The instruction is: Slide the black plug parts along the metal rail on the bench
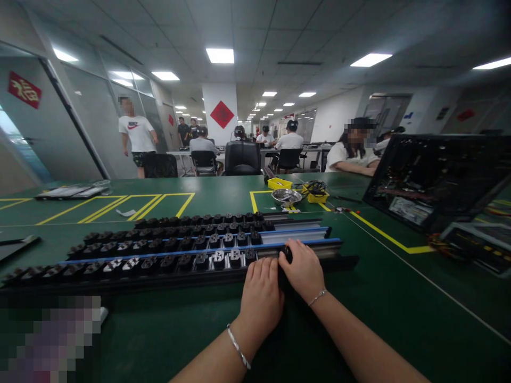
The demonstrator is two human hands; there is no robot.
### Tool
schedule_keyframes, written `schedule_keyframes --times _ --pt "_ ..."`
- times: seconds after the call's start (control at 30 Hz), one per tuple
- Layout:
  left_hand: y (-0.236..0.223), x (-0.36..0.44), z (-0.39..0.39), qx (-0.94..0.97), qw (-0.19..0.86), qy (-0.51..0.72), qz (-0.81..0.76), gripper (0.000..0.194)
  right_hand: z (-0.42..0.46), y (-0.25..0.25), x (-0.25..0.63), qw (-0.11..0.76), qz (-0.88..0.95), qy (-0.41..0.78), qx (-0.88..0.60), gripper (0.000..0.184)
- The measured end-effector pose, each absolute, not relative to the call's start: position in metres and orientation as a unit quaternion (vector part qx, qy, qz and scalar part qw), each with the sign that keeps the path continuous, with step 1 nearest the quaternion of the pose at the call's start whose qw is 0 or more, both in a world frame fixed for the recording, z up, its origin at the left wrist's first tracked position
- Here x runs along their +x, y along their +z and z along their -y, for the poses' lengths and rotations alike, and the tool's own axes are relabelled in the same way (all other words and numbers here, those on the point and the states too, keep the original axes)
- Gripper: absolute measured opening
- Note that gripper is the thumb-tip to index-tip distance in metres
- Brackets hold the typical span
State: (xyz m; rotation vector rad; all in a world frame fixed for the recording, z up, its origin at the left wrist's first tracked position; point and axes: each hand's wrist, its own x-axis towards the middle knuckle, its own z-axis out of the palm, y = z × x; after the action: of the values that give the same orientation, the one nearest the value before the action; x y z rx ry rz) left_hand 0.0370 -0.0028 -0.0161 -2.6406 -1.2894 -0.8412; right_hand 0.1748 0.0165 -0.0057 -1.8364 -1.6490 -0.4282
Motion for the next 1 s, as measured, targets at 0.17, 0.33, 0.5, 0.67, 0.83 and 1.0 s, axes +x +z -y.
schedule_keyframes --times 0.17,0.33,0.5,0.67,0.83,1.0 --pt "-0.0202 0.0380 0.0024 -0.860 0.053 -0.286 0.419 0.055 -0.0173 -0.0053 0.1762 0.313 0.626 -0.164 -0.695 0.012" --pt "-0.0240 0.0383 0.0018 -0.860 0.052 -0.288 0.419 0.055 -0.0182 -0.0063 0.1787 0.317 0.629 -0.169 -0.690 0.012" --pt "-0.0240 0.0386 0.0009 -0.860 0.048 -0.284 0.422 0.057 -0.0182 -0.0062 0.1794 0.320 0.631 -0.166 -0.687 0.013" --pt "-0.0212 0.0382 0.0005 -0.862 0.043 -0.273 0.426 0.057 -0.0172 -0.0046 0.1783 0.316 0.628 -0.161 -0.693 0.013" --pt "-0.0198 0.0370 0.0015 -0.864 0.029 -0.270 0.424 0.057 -0.0168 -0.0052 0.1784 0.314 0.622 -0.167 -0.698 0.014" --pt "-0.0202 0.0362 0.0021 -0.865 0.021 -0.277 0.418 0.059 -0.0159 -0.0054 0.1786 0.315 0.618 -0.173 -0.699 0.014"
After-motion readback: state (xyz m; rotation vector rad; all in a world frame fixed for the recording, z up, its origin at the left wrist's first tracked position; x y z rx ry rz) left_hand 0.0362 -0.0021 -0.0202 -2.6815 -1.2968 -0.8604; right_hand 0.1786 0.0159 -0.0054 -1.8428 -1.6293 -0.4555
